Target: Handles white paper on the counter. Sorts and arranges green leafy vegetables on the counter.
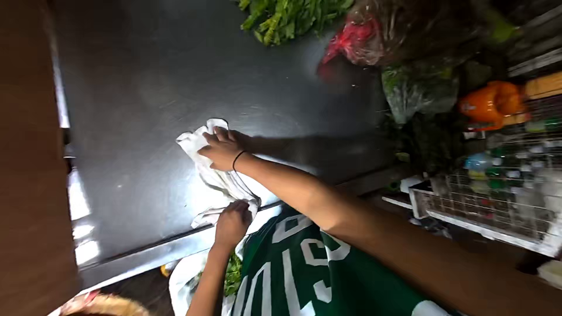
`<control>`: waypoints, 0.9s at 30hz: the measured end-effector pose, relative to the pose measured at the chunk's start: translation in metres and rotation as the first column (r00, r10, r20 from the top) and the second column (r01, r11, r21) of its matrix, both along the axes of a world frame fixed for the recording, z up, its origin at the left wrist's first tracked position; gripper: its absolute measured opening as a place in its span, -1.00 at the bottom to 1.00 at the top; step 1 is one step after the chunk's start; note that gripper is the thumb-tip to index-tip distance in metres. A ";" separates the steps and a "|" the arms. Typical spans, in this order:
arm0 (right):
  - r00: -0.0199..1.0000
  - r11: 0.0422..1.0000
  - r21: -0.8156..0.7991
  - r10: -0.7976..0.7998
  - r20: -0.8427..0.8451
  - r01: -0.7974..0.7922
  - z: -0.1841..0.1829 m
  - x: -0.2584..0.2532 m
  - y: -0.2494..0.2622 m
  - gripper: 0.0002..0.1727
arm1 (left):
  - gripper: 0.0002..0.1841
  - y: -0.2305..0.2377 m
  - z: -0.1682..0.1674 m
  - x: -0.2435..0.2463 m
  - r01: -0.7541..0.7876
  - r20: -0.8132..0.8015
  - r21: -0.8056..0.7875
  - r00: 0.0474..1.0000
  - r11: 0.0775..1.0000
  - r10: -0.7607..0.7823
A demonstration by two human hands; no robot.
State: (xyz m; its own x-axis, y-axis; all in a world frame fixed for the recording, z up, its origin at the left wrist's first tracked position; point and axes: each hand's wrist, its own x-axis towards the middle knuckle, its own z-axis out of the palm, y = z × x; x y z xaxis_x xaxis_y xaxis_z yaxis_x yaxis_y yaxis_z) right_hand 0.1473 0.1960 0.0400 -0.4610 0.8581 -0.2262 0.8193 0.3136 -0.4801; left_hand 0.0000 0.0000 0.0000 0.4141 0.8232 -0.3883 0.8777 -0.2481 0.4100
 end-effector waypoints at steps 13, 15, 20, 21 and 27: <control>0.891 0.947 -0.064 -0.273 0.364 0.316 -0.001 0.198 0.055 -0.05 | -0.52 0.019 -0.001 0.186 0.184 0.590 -0.239 0.807 0.953 -0.008; 0.886 0.942 -0.029 -0.304 0.351 0.335 -0.005 0.236 0.056 -0.03 | -0.50 0.019 -0.008 0.205 0.207 0.670 -0.215 0.742 0.955 -0.010; 0.841 0.906 0.105 -0.420 0.341 0.410 -0.022 0.335 0.071 -0.08 | -0.58 0.027 -0.020 0.244 0.157 0.767 -0.210 0.638 0.965 0.063; 0.816 0.895 0.106 -0.440 0.374 0.434 -0.024 0.354 0.074 -0.09 | -0.59 0.028 -0.021 0.255 0.144 0.768 -0.215 0.635 0.966 0.077; 0.697 0.808 0.067 -0.544 0.468 0.586 -0.013 0.446 0.084 -0.06 | -0.59 0.058 -0.012 0.319 0.036 0.754 -0.189 0.646 0.981 0.122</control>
State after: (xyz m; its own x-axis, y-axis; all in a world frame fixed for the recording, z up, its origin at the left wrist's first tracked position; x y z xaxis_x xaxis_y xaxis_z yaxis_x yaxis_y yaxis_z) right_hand 0.5936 0.2801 0.0267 0.2752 0.8926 -0.3571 0.9533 -0.3014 -0.0187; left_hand 0.3193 0.0575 -0.0123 0.5930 0.8004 -0.0878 0.2452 -0.0756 0.9665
